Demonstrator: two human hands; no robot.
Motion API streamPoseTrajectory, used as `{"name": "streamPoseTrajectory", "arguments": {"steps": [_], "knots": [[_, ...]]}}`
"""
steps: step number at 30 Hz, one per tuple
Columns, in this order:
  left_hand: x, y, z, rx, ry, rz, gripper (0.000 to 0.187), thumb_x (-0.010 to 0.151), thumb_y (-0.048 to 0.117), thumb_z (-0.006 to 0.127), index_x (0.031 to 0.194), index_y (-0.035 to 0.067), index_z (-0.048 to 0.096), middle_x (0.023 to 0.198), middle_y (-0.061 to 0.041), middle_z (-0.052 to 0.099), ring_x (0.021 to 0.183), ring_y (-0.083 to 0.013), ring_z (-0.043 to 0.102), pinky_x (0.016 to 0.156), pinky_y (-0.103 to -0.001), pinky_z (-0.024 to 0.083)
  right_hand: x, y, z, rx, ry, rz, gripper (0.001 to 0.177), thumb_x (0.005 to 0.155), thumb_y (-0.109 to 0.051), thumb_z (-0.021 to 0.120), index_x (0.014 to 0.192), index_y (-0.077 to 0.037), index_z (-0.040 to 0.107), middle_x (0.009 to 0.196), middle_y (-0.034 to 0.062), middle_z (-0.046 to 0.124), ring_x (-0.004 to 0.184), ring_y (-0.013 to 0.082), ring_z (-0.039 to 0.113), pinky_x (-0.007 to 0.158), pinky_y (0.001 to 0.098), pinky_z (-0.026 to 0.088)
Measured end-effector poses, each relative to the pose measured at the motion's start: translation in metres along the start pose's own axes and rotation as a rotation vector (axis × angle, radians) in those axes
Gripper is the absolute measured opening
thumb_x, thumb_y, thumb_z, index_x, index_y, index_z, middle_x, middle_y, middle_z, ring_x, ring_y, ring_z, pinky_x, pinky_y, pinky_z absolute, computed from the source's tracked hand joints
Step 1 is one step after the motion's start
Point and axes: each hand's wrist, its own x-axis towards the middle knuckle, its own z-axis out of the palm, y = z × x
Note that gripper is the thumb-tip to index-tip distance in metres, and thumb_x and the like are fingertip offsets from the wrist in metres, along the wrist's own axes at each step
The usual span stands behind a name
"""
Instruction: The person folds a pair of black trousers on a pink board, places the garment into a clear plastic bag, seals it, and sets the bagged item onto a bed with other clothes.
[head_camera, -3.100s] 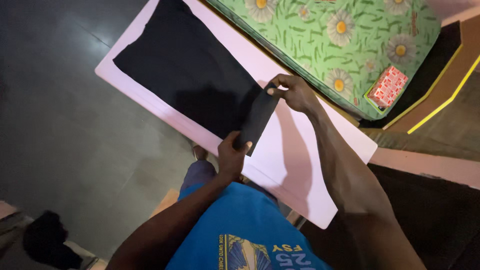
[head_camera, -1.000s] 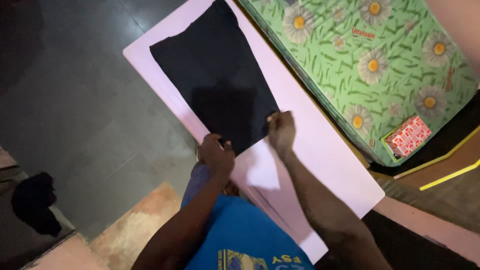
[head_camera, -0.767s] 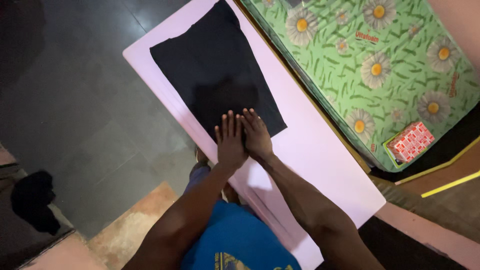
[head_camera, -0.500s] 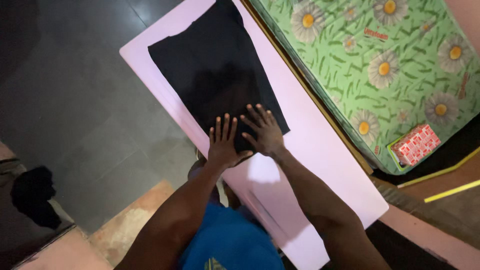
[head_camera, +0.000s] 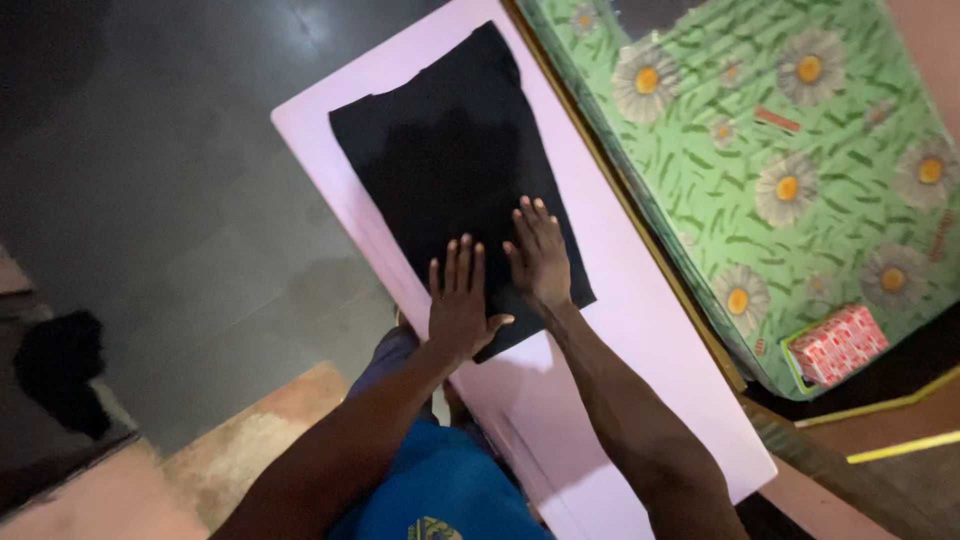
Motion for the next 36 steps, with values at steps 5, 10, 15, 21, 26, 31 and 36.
{"name": "streamPoseTrajectory", "arguments": {"steps": [5, 10, 15, 21, 26, 31, 36], "knots": [[0.023, -0.032, -0.027, -0.027, -0.143, 0.013, 0.149, 0.057, 0.087, 0.072, 0.162, 0.004, 0.007, 0.172, -0.014, -0.003, 0.157, -0.0438, -0.008, 0.125, -0.065, -0.003, 0.028, -0.006, 0.01, 0.095, -0.074, -0.163, 0.066, 0.103, -0.039, 0.064, 0.157, -0.007, 0.047, 0.172, 0.0104, 0.03, 0.16, 0.0334, 0.024, 0.128, 0.0578, 0.023], [0.031, -0.036, -0.032, 0.022, -0.275, -0.031, 0.153, 0.05, 0.088, 0.074, 0.165, 0.017, 0.004, 0.173, -0.004, -0.007, 0.156, -0.0417, -0.015, 0.121, -0.067, -0.006, 0.039, -0.018, 0.0, -0.071, -0.131, 0.06, 0.087, 0.086, -0.067, 0.067, 0.155, -0.019, 0.047, 0.169, 0.0029, 0.03, 0.157, 0.0308, 0.02, 0.125, 0.0619, 0.013], [0.03, -0.041, -0.028, -0.05, -0.249, -0.003, 0.152, 0.052, 0.087, 0.076, 0.165, 0.017, 0.004, 0.173, -0.004, -0.008, 0.156, -0.0424, -0.016, 0.12, -0.069, -0.006, 0.042, -0.019, 0.002, -0.085, -0.11, 0.063, 0.095, 0.085, -0.071, 0.068, 0.159, -0.016, 0.043, 0.169, 0.0022, 0.031, 0.158, 0.0307, 0.021, 0.125, 0.0611, 0.015], [0.034, -0.042, -0.029, -0.087, -0.215, 0.034, 0.15, 0.054, 0.085, 0.077, 0.165, 0.016, 0.003, 0.174, -0.005, -0.006, 0.156, -0.0433, -0.014, 0.121, -0.069, -0.004, 0.048, -0.006, 0.012, -0.069, -0.093, 0.101, 0.097, 0.086, -0.069, 0.067, 0.16, -0.012, 0.039, 0.17, 0.0035, 0.033, 0.158, 0.0292, 0.024, 0.126, 0.0598, 0.017], [0.035, -0.061, -0.044, -0.104, -0.2, 0.098, 0.127, 0.07, 0.075, 0.072, 0.165, 0.017, 0.01, 0.173, -0.003, 0.003, 0.157, -0.0401, -0.003, 0.121, -0.066, 0.004, 0.057, -0.022, 0.008, -0.077, -0.136, 0.175, 0.093, 0.084, -0.064, 0.069, 0.156, -0.011, 0.044, 0.167, 0.0044, 0.035, 0.156, 0.0309, 0.025, 0.123, 0.0611, 0.016], [0.058, -0.092, -0.05, -0.149, -0.143, 0.121, 0.063, 0.095, 0.031, 0.06, 0.155, 0.019, 0.044, 0.172, -0.007, 0.026, 0.161, -0.0313, 0.018, 0.129, -0.053, 0.015, 0.065, -0.062, 0.028, -0.158, 0.089, 0.223, 0.065, 0.101, -0.054, 0.062, 0.145, -0.007, 0.052, 0.168, 0.0115, 0.038, 0.16, 0.0353, 0.026, 0.128, 0.0622, 0.014], [0.104, -0.128, -0.05, -0.216, 0.231, 0.264, 0.058, 0.105, 0.027, 0.049, 0.159, 0.009, 0.041, 0.174, -0.012, 0.025, 0.163, -0.0317, 0.019, 0.132, -0.051, 0.018, 0.068, -0.104, 0.077, -0.021, 0.145, 0.215, 0.058, 0.11, -0.041, 0.046, 0.154, -0.003, 0.047, 0.168, 0.0151, 0.037, 0.159, 0.0347, 0.026, 0.128, 0.0596, 0.014]]}}
